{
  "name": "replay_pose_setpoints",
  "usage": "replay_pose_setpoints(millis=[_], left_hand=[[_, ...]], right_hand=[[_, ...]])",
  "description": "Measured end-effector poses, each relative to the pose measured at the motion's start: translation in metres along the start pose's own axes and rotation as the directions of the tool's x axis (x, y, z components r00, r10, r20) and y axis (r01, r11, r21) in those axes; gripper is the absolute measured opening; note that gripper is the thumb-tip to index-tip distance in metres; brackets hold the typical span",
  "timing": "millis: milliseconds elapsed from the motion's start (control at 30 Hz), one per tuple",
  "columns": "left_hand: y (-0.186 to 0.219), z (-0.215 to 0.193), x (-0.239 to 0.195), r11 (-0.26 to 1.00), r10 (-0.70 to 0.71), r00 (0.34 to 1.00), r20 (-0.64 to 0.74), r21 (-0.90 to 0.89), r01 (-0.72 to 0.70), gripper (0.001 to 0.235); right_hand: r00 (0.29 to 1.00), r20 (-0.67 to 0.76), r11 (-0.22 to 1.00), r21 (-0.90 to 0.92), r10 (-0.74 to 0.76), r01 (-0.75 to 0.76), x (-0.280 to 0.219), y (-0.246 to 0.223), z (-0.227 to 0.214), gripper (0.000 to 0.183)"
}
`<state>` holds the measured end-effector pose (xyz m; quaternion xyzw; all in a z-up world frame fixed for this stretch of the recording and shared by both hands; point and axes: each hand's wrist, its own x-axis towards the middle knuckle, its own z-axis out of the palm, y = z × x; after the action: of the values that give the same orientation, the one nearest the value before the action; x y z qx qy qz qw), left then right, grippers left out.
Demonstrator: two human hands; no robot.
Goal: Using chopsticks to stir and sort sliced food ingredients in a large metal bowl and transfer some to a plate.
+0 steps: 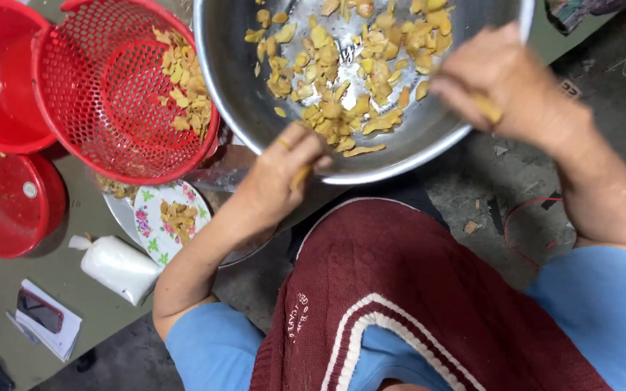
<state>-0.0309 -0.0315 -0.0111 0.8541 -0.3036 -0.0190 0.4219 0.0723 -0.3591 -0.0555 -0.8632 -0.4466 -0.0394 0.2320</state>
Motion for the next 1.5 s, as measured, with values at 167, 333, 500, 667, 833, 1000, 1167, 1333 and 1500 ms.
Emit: replay_pose_setpoints(millis=[167, 333, 500, 667, 833, 1000, 1167, 1333, 1500], left_hand=[[-0.058, -0.012, 0.011, 0.966, -0.059, 0.973, -0.223, 0.233, 0.112, 0.027], [-0.06, 0.026, 0.031, 0.995, 0.094, 0.935, -0.342, 0.059, -0.078, 0.013], [-0.01, 0.027, 0.002, 0.986, 0.114, 0.984, -0.137, -0.108, -0.129, 0.017], [-0.025, -0.007, -0.019, 1.0, -0.019, 0.994, -0.112, -0.011, 0.018, 0.012], [-0.062, -0.007, -0.013, 0.977, -0.024, 0.901, -0.432, 0.18, 0.113, 0.007], [-0.023, 0.025, -0.028, 0.998, 0.056, 0.946, -0.32, 0.013, -0.055, 0.008], [-0.006, 0.01, -0.043, 0.99, 0.076, 0.984, -0.162, -0.105, -0.094, 0.016], [-0.053, -0.016, -0.03, 0.945, -0.05, 0.902, -0.428, 0.271, 0.181, 0.012], [-0.087, -0.001, -0.018, 0.976, 0.047, 0.838, -0.544, 0.202, 0.076, 0.012]], right_hand=[[0.977, 0.15, 0.933, 0.349, -0.153, 0.092, 0.002, -0.044, -0.004, 0.022], [1.0, -0.011, 0.997, 0.07, 0.025, -0.025, -0.019, 0.003, -0.025, 0.021], [0.998, -0.016, 0.981, -0.183, 0.054, -0.056, -0.024, 0.0, -0.023, 0.02], [0.981, 0.159, 0.938, 0.343, -0.11, 0.05, -0.008, -0.052, 0.0, 0.024], [0.967, 0.127, 0.884, 0.445, -0.219, 0.142, 0.029, -0.04, 0.016, 0.03], [0.996, -0.027, 0.996, 0.03, -0.084, 0.085, 0.033, 0.057, 0.006, 0.016], [0.995, -0.032, 0.996, -0.027, -0.089, 0.088, 0.053, 0.064, 0.019, 0.015], [0.937, 0.264, 0.882, 0.465, -0.227, 0.082, 0.062, -0.018, 0.021, 0.027], [0.853, 0.52, 0.896, 0.36, 0.039, -0.261, 0.03, -0.02, -0.041, 0.03]])
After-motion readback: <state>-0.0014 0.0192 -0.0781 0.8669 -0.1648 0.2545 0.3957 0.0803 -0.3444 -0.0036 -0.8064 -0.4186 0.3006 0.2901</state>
